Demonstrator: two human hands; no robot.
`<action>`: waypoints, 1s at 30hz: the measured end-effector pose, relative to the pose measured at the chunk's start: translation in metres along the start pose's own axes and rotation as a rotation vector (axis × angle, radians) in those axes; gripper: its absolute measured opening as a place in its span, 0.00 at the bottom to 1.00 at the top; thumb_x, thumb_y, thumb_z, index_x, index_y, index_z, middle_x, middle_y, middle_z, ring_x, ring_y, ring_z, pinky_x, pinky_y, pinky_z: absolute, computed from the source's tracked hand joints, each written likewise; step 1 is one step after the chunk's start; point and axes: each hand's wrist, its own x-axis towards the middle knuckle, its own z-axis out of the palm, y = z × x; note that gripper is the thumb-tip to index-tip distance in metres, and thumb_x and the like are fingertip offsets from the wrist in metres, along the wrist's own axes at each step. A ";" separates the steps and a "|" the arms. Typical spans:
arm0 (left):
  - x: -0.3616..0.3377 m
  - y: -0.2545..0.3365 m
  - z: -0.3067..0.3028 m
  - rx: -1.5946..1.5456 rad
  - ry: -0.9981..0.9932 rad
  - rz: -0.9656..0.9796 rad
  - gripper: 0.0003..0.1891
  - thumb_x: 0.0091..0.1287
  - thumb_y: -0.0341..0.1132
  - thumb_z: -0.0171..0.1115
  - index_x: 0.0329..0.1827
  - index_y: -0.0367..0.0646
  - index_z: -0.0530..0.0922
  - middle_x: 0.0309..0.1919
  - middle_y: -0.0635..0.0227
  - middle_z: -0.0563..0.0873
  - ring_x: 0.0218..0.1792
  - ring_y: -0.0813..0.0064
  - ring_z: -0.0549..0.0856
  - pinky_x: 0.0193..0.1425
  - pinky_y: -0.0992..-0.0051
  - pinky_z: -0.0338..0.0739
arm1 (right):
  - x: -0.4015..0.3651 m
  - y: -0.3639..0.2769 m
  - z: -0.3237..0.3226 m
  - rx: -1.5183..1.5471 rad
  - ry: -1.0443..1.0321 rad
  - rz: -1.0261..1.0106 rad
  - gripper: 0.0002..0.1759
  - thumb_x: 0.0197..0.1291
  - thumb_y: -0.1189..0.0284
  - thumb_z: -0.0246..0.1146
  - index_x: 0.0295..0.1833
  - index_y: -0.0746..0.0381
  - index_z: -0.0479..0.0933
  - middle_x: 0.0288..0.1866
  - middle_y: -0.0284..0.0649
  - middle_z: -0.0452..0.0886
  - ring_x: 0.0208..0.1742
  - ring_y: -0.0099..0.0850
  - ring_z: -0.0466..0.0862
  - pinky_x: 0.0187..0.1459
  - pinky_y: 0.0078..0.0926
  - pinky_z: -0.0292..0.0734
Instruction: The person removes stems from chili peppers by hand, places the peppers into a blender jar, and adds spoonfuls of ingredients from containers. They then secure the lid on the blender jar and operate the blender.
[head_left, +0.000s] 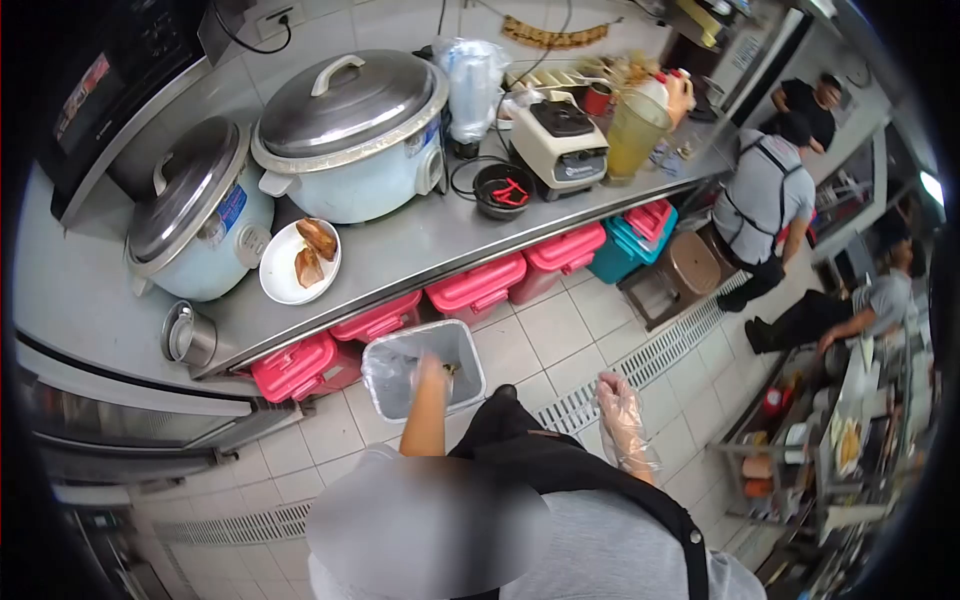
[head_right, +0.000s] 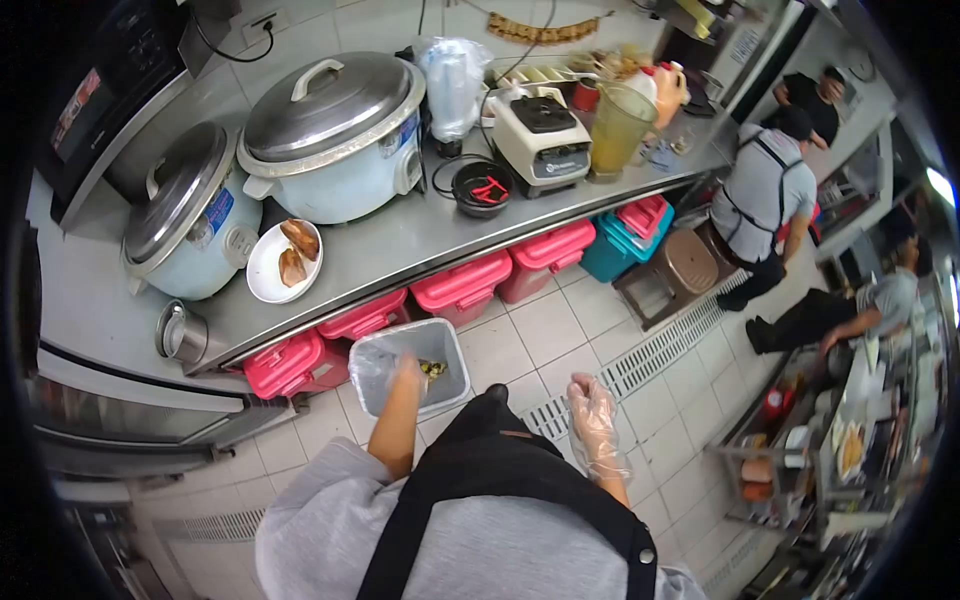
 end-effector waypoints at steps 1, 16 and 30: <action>-0.051 0.020 -0.015 -0.231 0.039 -0.199 0.27 0.60 0.46 0.55 0.61 0.42 0.70 0.57 0.58 0.77 0.57 0.57 0.76 0.62 0.57 0.68 | 0.013 0.005 -0.004 0.107 -0.078 0.129 0.17 0.63 0.66 0.57 0.50 0.69 0.74 0.32 0.34 0.76 0.34 0.21 0.73 0.37 0.20 0.71; 0.033 -0.043 0.270 -0.398 0.439 -0.622 0.14 0.55 0.43 0.64 0.40 0.48 0.77 0.43 0.54 0.82 0.47 0.55 0.80 0.55 0.59 0.72 | 0.200 -0.005 -0.007 -0.334 -0.731 -0.230 0.10 0.61 0.72 0.57 0.41 0.68 0.78 0.25 0.29 0.74 0.27 0.17 0.69 0.28 0.18 0.66; -0.265 0.107 0.613 -0.371 0.233 -1.091 0.14 0.57 0.47 0.57 0.38 0.51 0.83 0.35 0.65 0.86 0.41 0.60 0.84 0.59 0.65 0.72 | 0.167 0.097 -0.022 -0.424 -1.369 -0.126 0.12 0.60 0.70 0.58 0.45 0.66 0.74 0.25 0.27 0.71 0.26 0.16 0.68 0.26 0.19 0.66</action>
